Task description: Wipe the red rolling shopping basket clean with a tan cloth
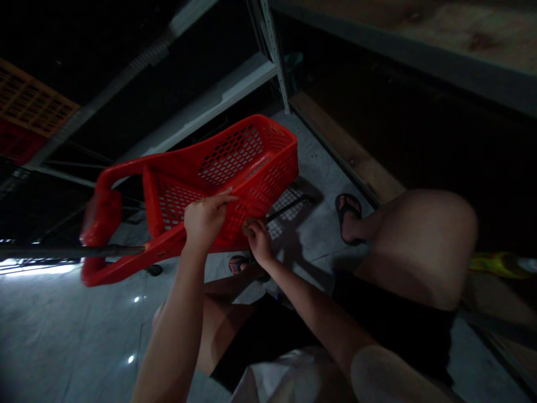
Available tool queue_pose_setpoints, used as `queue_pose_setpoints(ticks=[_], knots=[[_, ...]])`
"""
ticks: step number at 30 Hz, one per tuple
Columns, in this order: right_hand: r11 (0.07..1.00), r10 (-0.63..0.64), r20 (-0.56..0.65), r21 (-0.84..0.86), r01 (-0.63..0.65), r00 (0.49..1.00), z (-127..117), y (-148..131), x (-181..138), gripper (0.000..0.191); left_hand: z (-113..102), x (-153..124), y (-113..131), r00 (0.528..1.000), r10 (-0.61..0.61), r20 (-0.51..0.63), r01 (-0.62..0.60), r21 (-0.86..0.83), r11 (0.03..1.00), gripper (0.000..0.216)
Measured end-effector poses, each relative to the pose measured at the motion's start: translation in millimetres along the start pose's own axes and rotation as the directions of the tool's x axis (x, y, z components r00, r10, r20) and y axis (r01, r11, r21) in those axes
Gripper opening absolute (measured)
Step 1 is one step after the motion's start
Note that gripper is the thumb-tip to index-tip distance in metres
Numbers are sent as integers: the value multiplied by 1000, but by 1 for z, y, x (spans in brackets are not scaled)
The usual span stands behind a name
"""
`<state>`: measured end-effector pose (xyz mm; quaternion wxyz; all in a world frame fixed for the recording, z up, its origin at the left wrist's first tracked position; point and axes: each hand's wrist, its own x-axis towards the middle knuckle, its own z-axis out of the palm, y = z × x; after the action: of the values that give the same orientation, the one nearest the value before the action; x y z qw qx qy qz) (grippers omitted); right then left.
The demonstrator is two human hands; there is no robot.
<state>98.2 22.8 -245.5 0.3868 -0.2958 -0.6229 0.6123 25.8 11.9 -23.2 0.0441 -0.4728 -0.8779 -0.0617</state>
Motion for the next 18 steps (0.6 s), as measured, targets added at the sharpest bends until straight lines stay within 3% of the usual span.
queue_pose_setpoints(ticks=[3, 6, 8, 10, 12, 13, 15, 17, 18], knots=[[999, 36, 31, 18, -37, 999, 3, 2, -14, 14, 0, -1, -1, 1000, 0, 1, 0, -23, 1000, 39], [997, 72, -173, 28, -68, 982, -16, -2, 23, 20, -3, -5, 0, 999, 21, 28, -20, -35, 999, 40], [994, 109, -385, 66, -90, 916, -37, -9, 67, 25, -5, -8, 2, 998, 37, 51, -35, -39, 999, 40], [981, 173, -586, 174, -85, 791, -56, -18, 109, 28, -6, -10, 5, 997, 45, 58, -43, -39, 998, 39], [970, 205, -681, 236, -55, 703, -65, -26, 133, 28, -6, -11, 9, 997, 55, 55, -53, -37, 998, 40], [970, 203, -693, 237, -47, 692, -65, -29, 135, 27, -5, -11, 11, 997, 61, 53, -59, -35, 998, 41], [977, 182, -651, 201, -64, 737, -54, -31, 119, 25, -5, -9, 15, 996, 68, 50, -67, -30, 997, 43], [982, 176, -518, 156, -109, 837, -32, -29, 79, 22, -4, -6, 17, 997, 64, 44, -63, -24, 998, 42], [980, 184, -394, 143, -138, 900, -20, -27, 54, 22, -3, -4, 17, 997, 63, 40, -62, -24, 998, 41]])
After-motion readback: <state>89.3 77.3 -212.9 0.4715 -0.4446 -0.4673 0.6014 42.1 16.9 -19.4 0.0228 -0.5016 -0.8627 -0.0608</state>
